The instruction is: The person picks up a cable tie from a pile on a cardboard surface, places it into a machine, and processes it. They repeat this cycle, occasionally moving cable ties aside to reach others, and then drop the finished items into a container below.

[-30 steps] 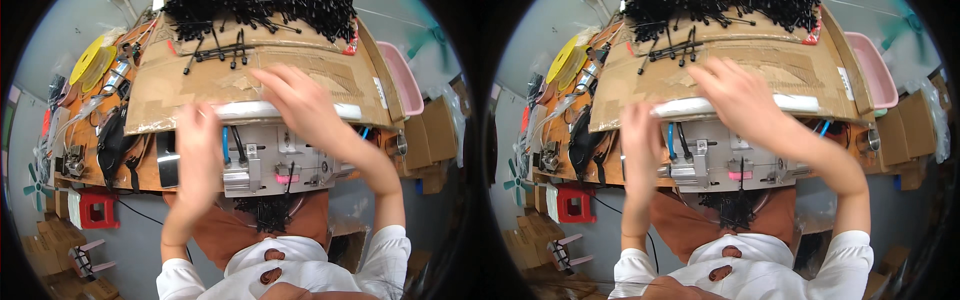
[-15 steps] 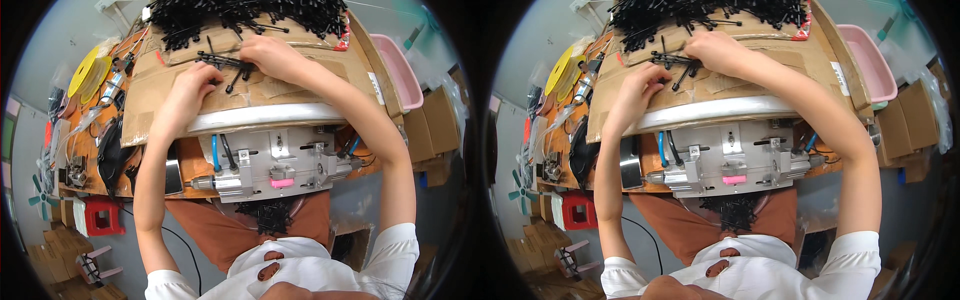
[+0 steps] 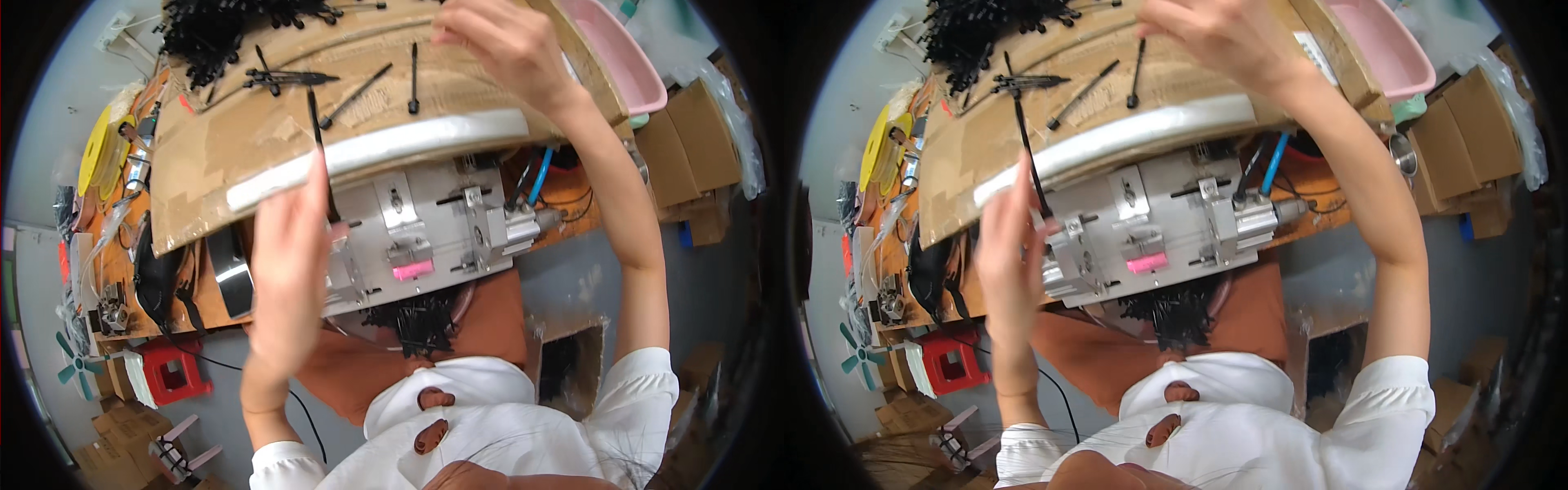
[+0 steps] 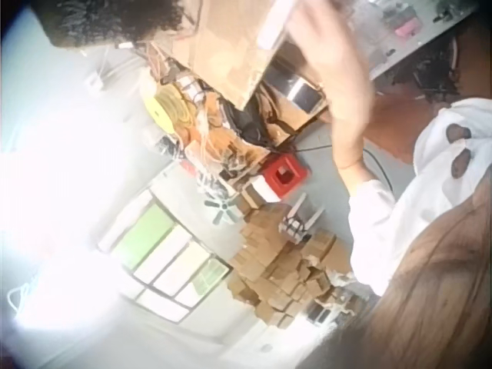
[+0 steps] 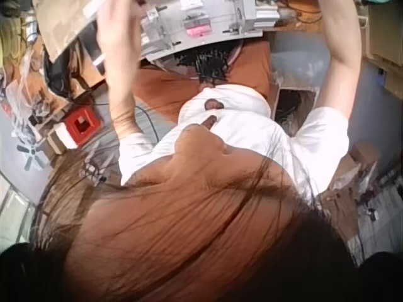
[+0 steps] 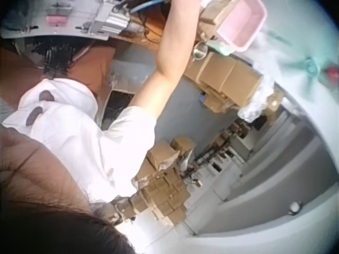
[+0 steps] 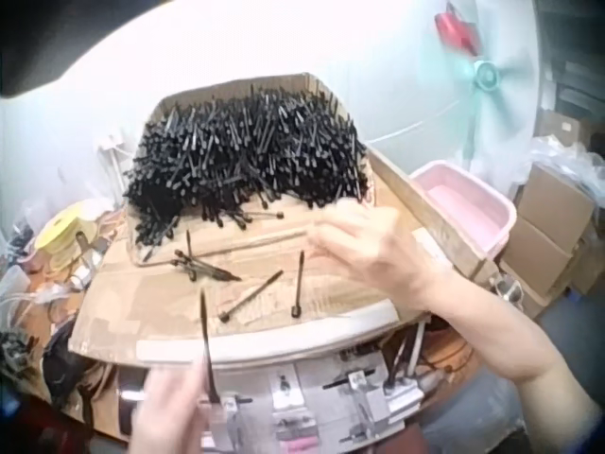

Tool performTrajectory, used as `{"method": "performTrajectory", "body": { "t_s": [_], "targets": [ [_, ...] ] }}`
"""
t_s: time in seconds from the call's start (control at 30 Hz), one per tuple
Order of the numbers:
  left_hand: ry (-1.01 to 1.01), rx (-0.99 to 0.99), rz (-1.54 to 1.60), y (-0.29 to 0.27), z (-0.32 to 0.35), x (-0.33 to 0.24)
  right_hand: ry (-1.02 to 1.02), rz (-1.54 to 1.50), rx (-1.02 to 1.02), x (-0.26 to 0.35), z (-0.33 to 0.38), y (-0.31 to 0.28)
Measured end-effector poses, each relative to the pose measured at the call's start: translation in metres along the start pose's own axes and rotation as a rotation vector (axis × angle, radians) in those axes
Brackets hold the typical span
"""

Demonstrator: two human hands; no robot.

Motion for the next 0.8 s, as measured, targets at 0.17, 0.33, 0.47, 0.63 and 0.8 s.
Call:
{"method": "performTrajectory", "body": {
  "t_s": [0.17, 0.33, 0.47, 0.63, 0.8],
  "targets": [
    [-0.001, 0.196, -0.109, 0.056, 0.101, -0.05, 0.182, -0.064, -0.289, 0.0, -0.003, -0.028],
    [-0.07, 0.239, -0.227, 0.095, 0.111, -0.053, 0.908, -0.837, -0.404, -0.007, 0.019, -0.032],
    [-0.089, 0.236, -0.252, 0.092, 0.112, -0.054, 0.934, -0.961, -0.487, 0.001, 0.043, -0.042],
    [-0.065, 0.26, -0.244, 0.092, 0.111, -0.057, 1.013, -0.84, -0.322, 0.059, 0.074, -0.057],
    [0.102, 0.297, -0.125, 0.053, 0.063, -0.036, 0.735, -0.616, -0.173, 0.16, 0.094, -0.04]
  ]
}}
Point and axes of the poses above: each hand's wrist, its own z-axis away from the middle knuckle, its own y-axis out of the palm, x = y × z, the point moved 7 cm from there along -z, towards the middle knuckle, and after that the axes turned 7 degrees about -z, right-handed, at the moved point
